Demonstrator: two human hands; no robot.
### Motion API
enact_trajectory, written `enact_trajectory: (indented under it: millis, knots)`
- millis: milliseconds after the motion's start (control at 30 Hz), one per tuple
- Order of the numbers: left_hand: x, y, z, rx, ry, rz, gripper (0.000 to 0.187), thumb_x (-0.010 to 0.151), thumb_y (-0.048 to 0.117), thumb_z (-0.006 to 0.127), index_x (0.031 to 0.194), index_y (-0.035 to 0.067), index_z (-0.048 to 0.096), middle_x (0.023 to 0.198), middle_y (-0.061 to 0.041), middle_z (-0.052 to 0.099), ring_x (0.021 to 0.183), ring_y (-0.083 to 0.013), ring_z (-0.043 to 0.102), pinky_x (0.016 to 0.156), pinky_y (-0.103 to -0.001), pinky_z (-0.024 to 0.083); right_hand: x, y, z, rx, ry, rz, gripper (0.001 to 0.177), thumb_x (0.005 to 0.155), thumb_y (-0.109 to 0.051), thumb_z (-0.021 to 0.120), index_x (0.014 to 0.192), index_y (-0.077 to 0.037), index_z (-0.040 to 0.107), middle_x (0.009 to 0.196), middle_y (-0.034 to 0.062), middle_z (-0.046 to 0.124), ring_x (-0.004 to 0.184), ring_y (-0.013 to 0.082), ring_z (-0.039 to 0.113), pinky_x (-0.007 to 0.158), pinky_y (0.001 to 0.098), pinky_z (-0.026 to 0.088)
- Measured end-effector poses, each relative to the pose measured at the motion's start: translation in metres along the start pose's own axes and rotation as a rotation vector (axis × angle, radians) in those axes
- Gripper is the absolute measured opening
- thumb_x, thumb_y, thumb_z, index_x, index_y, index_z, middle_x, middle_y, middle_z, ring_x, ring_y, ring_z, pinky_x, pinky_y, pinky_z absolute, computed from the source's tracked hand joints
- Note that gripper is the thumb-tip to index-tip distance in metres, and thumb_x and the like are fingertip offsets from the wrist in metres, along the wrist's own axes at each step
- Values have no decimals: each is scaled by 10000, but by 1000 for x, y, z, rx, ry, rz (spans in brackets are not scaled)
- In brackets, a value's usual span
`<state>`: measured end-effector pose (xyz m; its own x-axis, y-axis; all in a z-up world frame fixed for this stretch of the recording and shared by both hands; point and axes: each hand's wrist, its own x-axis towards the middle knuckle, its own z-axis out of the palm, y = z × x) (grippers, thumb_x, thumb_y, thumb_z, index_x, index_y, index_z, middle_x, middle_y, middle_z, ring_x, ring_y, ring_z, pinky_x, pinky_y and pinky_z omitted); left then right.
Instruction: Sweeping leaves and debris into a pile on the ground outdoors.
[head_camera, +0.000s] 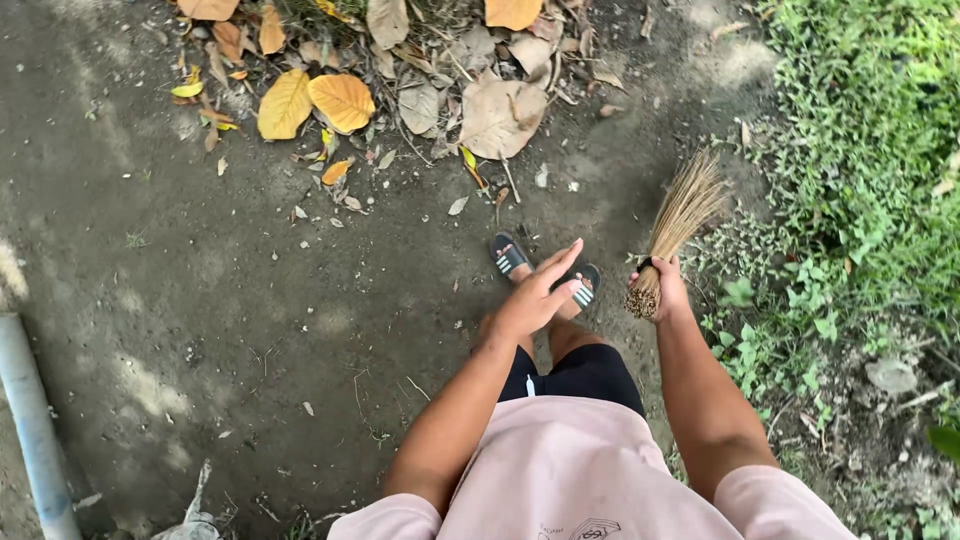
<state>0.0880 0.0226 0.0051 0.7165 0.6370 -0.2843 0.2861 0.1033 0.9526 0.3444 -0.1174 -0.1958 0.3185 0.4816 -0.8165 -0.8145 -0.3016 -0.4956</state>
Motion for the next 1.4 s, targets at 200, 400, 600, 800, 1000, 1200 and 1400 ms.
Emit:
enact_trajectory:
  millis: [200, 400, 600, 800, 1000, 1200, 1400]
  knots:
    - [-9, -13, -54, -62, 166, -48, 601, 1024, 171, 598, 1580, 102, 384, 1626, -190, 416, 1518, -292, 395, 1204, -362, 319, 66, -13, 173, -177, -393, 309, 493, 1012, -222, 576, 1456, -284, 372, 866, 68, 577, 612, 204, 620, 519, 370, 557]
    - [-8, 6, -111, -51, 369, -97, 611, 1020, 250, 591, 1587, 159, 384, 1615, -178, 447, 1505, -279, 399, 1193, -375, 335, -7, -54, 260, -569, -456, 211, 781, 999, -214, 548, 1626, -353, 103, 849, 155, 626, 613, 239, 627, 532, 413, 564]
    - [20, -36, -119, -173, 514, -189, 646, 1010, 325, 600, 1603, 240, 357, 1566, -151, 507, 1450, -277, 502, 1156, -376, 406, -115, -110, 282, -800, -549, 317, 798, 967, -235, 566, 1643, -354, 160, 823, 152, 622, 612, 233, 630, 540, 381, 567]
    - [62, -3, -121, -178, 551, -410, 801, 1044, 415, 594, 1656, 267, 97, 1672, -131, 344, 1428, -306, 444, 1115, -436, 360, -191, -191, 330, -1400, -636, 216, 845, 910, -229, 624, 1626, -354, 194, 893, 97, 643, 635, 216, 634, 552, 387, 558]
    - [150, 3, -114, -759, 940, -145, 1028, 943, 316, 714, 1658, 281, -22, 1621, -177, 423, 1377, -302, 522, 1048, -395, 455, -143, -253, 358, -1667, -872, -12, 885, 902, -265, 655, 1645, -251, 172, 1121, 115, 676, 707, 200, 619, 649, 348, 549]
    - [161, 142, -156, -746, 1146, -80, 1045, 856, 239, 701, 1631, 385, 15, 1642, -136, 342, 1393, -304, 497, 1041, -474, 511, -54, -291, 377, -1707, -1266, -420, 842, 1034, -439, 590, 1653, -129, 112, 1466, 195, 527, 1269, 236, 555, 1060, 349, 419]
    - [141, 153, -178, -337, 1234, 242, 994, 902, 180, 668, 1669, 354, 60, 1724, -129, 204, 1569, -295, 279, 1232, -438, 283, -79, -295, 450, -1321, -1277, -21, 722, 1009, -493, 484, 1625, -160, 311, 1251, 163, 628, 1093, 263, 646, 911, 409, 554]
